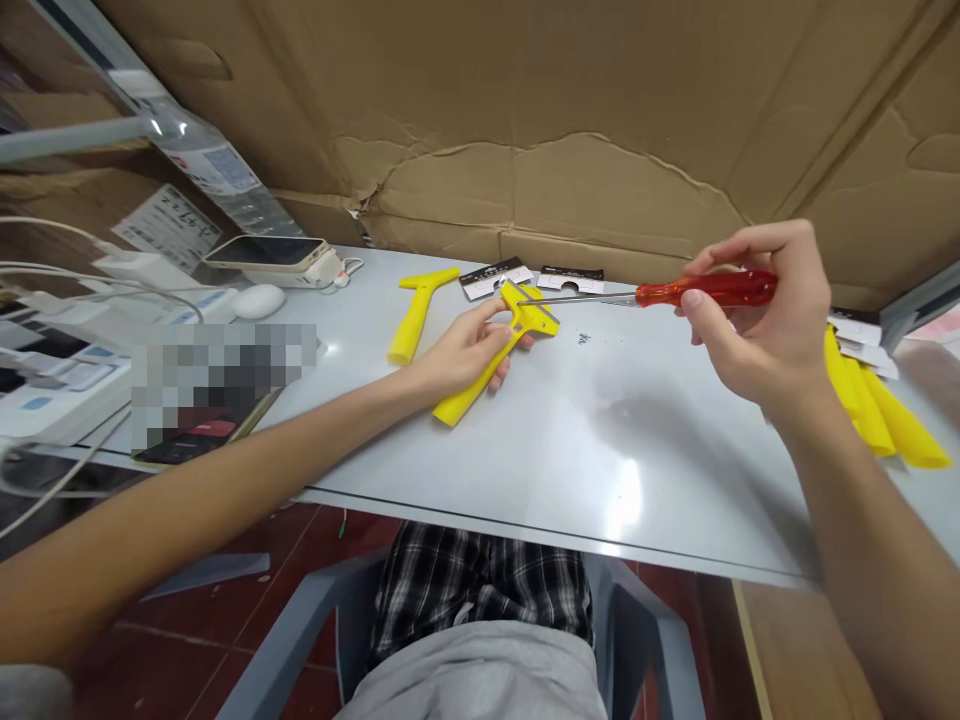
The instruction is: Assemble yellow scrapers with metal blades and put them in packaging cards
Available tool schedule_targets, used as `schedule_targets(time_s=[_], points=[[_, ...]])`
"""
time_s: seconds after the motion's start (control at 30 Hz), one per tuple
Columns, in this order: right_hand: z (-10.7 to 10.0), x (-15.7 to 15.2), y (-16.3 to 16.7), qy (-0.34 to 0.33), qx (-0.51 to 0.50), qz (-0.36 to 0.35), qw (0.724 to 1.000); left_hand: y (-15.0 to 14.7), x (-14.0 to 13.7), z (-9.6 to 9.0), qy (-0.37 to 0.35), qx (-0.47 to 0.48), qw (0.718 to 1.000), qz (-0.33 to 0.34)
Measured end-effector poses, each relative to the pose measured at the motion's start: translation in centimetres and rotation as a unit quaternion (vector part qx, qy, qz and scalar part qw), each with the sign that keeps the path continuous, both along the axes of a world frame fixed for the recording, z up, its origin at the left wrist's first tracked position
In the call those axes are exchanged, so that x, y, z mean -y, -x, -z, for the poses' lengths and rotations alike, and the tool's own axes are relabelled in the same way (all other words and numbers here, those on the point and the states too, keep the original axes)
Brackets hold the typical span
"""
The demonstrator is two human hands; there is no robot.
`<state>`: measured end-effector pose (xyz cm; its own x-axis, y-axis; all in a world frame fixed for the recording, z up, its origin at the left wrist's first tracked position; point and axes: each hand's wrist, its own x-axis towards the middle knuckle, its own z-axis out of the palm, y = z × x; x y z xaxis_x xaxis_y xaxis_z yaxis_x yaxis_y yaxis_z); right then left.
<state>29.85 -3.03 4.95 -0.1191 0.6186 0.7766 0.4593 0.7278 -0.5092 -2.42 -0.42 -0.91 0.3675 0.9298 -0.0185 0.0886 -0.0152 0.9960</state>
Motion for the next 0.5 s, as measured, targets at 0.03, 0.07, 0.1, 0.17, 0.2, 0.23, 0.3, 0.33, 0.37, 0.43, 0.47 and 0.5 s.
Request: schedule_targets(time_s=[0.03,0.07,0.1,0.17,0.2,0.23,0.3,0.33,0.37,0.43,0.47,0.5], points=[[0.0,0.1,0.0,0.001,0.005,0.014,1.000,0.0,0.0,0.0,0.001,0.001,1.000,0.000],[0.1,0.1,-0.1,0.001,0.011,0.033,0.999,0.0,0.0,0.0,0.002,0.001,1.000,-0.001],[0.1,0.1,-0.2,0.002,0.015,0.054,0.998,0.0,0.0,0.0,0.002,0.001,1.000,-0.002],[0.3,-0.1,-0.7,-0.010,0.024,0.083,0.996,0.0,0.0,0.0,0.001,-0.001,1.000,-0.002],[0.3,-0.1,-1.0,-0.015,0.030,0.087,0.996,0.0,0.0,-0.1,0.001,-0.003,1.000,-0.002],[0.3,-0.2,-1.2,-0.017,0.038,0.084,0.996,0.0,0.0,-0.1,0.000,-0.005,1.000,-0.003],[0.2,-0.3,-1.5,-0.016,0.058,0.066,0.996,0.0,0.0,-0.2,-0.001,-0.008,1.000,-0.006],[0.2,-0.3,-1.6,-0.013,0.065,0.059,0.996,0.0,0.0,-0.3,-0.001,-0.010,1.000,-0.008],[0.1,-0.3,-1.6,-0.011,0.070,0.060,0.996,0.0,0.0,-0.3,-0.001,-0.012,1.000,-0.010],[0.0,-0.1,-1.4,-0.012,0.074,0.081,0.994,0.0,0.1,-0.4,-0.003,-0.014,1.000,-0.010],[0.0,0.0,-1.4,-0.013,0.072,0.095,0.993,0.0,0.1,-0.4,-0.004,-0.014,1.000,-0.011],[0.0,0.1,-1.3,-0.014,0.068,0.107,0.992,0.0,0.1,-0.4,-0.006,-0.013,1.000,-0.011]])
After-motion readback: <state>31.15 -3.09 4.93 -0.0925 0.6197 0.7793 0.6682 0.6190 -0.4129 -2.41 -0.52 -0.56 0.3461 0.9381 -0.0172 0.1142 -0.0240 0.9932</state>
